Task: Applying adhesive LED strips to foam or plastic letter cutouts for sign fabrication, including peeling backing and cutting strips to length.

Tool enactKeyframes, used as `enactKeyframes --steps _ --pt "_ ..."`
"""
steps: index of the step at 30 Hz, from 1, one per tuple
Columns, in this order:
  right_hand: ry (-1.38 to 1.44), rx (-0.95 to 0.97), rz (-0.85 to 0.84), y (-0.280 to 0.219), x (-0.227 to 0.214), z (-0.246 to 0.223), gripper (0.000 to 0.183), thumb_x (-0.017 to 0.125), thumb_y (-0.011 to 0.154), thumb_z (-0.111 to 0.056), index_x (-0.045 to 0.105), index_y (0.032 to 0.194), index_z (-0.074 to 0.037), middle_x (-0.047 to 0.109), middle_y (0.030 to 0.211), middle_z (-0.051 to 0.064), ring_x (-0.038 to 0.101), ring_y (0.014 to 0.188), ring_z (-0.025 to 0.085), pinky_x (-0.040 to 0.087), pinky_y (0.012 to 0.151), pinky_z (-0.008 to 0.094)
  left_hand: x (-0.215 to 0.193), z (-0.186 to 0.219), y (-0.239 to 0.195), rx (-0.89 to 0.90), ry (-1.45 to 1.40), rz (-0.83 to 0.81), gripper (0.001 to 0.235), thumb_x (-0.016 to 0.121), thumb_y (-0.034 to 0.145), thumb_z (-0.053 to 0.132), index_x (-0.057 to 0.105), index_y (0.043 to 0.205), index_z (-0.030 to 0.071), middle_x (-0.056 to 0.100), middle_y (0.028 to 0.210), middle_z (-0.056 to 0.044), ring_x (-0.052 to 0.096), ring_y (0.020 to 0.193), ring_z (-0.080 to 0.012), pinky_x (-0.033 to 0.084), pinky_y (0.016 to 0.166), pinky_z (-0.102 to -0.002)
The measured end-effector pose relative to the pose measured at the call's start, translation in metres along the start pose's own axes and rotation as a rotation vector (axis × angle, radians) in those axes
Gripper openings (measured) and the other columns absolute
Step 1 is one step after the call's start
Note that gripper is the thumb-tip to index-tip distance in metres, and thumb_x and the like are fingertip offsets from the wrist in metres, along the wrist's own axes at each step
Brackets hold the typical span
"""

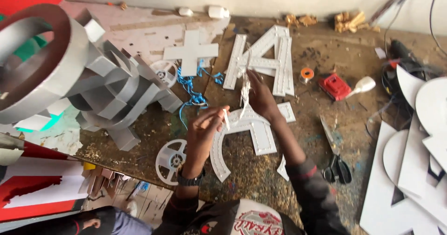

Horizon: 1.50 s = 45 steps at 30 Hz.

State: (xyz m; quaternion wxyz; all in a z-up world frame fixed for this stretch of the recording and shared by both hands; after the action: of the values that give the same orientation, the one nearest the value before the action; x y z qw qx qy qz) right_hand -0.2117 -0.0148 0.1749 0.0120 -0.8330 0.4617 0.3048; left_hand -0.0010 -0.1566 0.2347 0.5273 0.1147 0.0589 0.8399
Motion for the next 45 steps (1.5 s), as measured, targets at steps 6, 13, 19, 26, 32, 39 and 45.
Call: enactKeyframes --steps 6,13,19,26,32,39,45 --pt "0.499 -0.006 -0.355 -0.102 -0.008 -0.068 0.077 0.028 0.122 -0.051 0.079 0.133 0.005 0.078 0.132 0.039 0.070 0.134 0.056 0.043 0.125 0.072 0.002 -0.013 0.005 -0.006 -0.113 0.014 0.028 0.084 0.102 0.004 0.083 0.127 -0.008 0.085 0.104 -0.028 0.074 0.076 -0.0189 0.062 0.066 -0.031" --pt "0.825 0.204 -0.321 -0.224 -0.004 -0.047 0.038 0.049 0.123 -0.024 0.077 0.111 -0.002 0.070 0.066 0.007 0.064 0.048 0.013 0.053 0.041 0.026 -0.004 0.008 0.013 0.226 -0.226 0.176 0.020 0.074 0.113 0.012 0.073 0.127 -0.001 0.080 0.109 -0.016 0.073 0.085 -0.0210 0.063 0.074 -0.031" --pt "0.744 0.425 -0.011 -0.294 0.001 -0.015 0.028 0.057 0.119 -0.020 0.078 0.114 -0.003 0.071 0.064 0.006 0.064 0.046 0.014 0.055 0.042 0.027 0.041 -0.109 0.035 0.059 0.218 -0.001 0.033 0.071 0.111 0.031 0.079 0.128 0.004 0.086 0.130 -0.013 0.085 0.086 -0.0175 0.071 0.075 -0.028" --pt "-0.321 0.757 -0.122 -0.353 0.002 0.078 0.033 0.071 0.107 -0.038 0.083 0.127 -0.015 0.088 0.087 0.013 0.087 0.080 0.031 0.069 0.084 0.044 0.106 -0.279 0.030 -0.146 0.219 -0.248 0.023 0.081 0.104 0.021 0.081 0.120 0.004 0.086 0.101 -0.016 0.086 0.090 -0.0268 0.069 0.080 -0.039" --pt "-0.299 0.981 0.066 -0.325 -0.048 0.086 0.058 0.058 0.109 -0.065 0.081 0.132 -0.017 0.083 0.115 0.024 0.076 0.115 0.050 0.060 0.103 0.066 0.145 -0.242 0.008 -0.230 0.208 -0.427 0.022 0.079 0.110 0.022 0.079 0.122 0.003 0.087 0.105 -0.019 0.086 0.092 -0.0257 0.070 0.081 -0.036" --pt "0.177 0.606 0.260 -0.238 -0.023 0.174 0.047 0.071 0.117 -0.049 0.082 0.101 -0.006 0.076 0.076 0.010 0.063 0.063 0.018 0.052 0.058 0.039 0.150 -0.263 0.010 -0.230 0.252 -0.407 0.023 0.078 0.111 0.024 0.079 0.120 0.003 0.085 0.107 -0.017 0.082 0.095 -0.0224 0.067 0.080 -0.037" --pt "0.296 0.803 0.176 -0.229 -0.016 0.167 0.044 0.080 0.108 -0.033 0.080 0.120 0.009 0.082 0.078 0.023 0.082 0.061 0.028 0.069 0.057 0.038 0.153 -0.291 0.012 -0.157 0.600 -0.340 0.013 0.079 0.107 0.020 0.084 0.109 0.008 0.075 0.109 -0.018 0.075 0.108 -0.0416 0.060 0.096 -0.051"
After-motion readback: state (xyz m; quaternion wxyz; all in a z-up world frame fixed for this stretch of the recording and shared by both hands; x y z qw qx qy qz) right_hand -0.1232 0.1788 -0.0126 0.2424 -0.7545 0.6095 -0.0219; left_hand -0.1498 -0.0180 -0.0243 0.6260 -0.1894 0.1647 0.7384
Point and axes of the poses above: each hand's wrist, its own y-axis towards the middle knuckle, its own x-axis out of the palm, z = x × y, the point moved 2 cm from there along y, towards the middle knuckle
